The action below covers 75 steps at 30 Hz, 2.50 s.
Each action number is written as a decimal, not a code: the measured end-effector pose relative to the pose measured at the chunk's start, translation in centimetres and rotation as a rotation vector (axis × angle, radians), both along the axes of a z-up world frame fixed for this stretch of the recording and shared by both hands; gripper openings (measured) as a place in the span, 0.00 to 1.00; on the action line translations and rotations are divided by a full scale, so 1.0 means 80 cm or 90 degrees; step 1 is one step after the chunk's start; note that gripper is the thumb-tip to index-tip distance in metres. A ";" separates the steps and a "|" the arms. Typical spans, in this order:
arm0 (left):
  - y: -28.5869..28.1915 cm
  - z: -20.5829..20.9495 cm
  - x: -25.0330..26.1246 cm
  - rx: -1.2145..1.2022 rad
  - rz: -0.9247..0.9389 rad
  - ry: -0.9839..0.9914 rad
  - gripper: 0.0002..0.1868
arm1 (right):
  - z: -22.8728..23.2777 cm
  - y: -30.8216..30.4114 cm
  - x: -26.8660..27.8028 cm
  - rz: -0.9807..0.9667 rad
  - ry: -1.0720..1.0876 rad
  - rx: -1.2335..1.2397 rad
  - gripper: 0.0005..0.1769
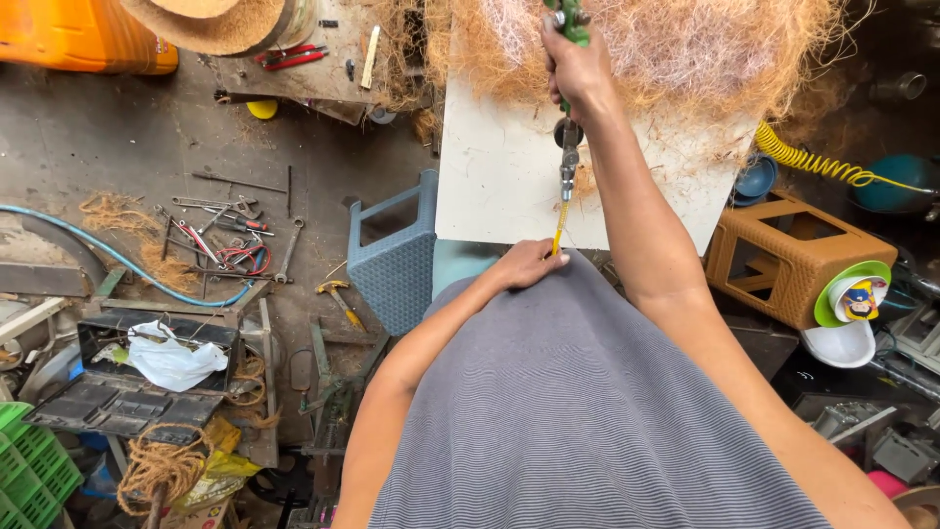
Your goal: The person pulls and arranges coconut fiber on a white board, then uses a spray gun to apply a white substance to the fiber. The person handles the fiber by hand and uses a spray gun connected to a yellow hose.
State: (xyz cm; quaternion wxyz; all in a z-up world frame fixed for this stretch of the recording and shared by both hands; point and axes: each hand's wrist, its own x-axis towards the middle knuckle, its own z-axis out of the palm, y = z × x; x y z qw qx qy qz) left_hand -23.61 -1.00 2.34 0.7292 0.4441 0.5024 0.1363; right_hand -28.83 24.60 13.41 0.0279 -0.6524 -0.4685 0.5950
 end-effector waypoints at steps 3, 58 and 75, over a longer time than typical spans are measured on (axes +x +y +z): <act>-0.001 -0.002 0.005 0.009 -0.040 -0.015 0.24 | -0.015 0.001 0.026 -0.033 -0.007 0.014 0.13; 0.034 0.030 -0.044 -0.019 0.140 -0.090 0.20 | -0.054 0.069 0.034 -0.174 0.021 0.194 0.18; 0.029 0.023 0.002 -0.014 -0.084 -0.038 0.21 | -0.001 0.015 0.051 -0.004 0.048 0.052 0.11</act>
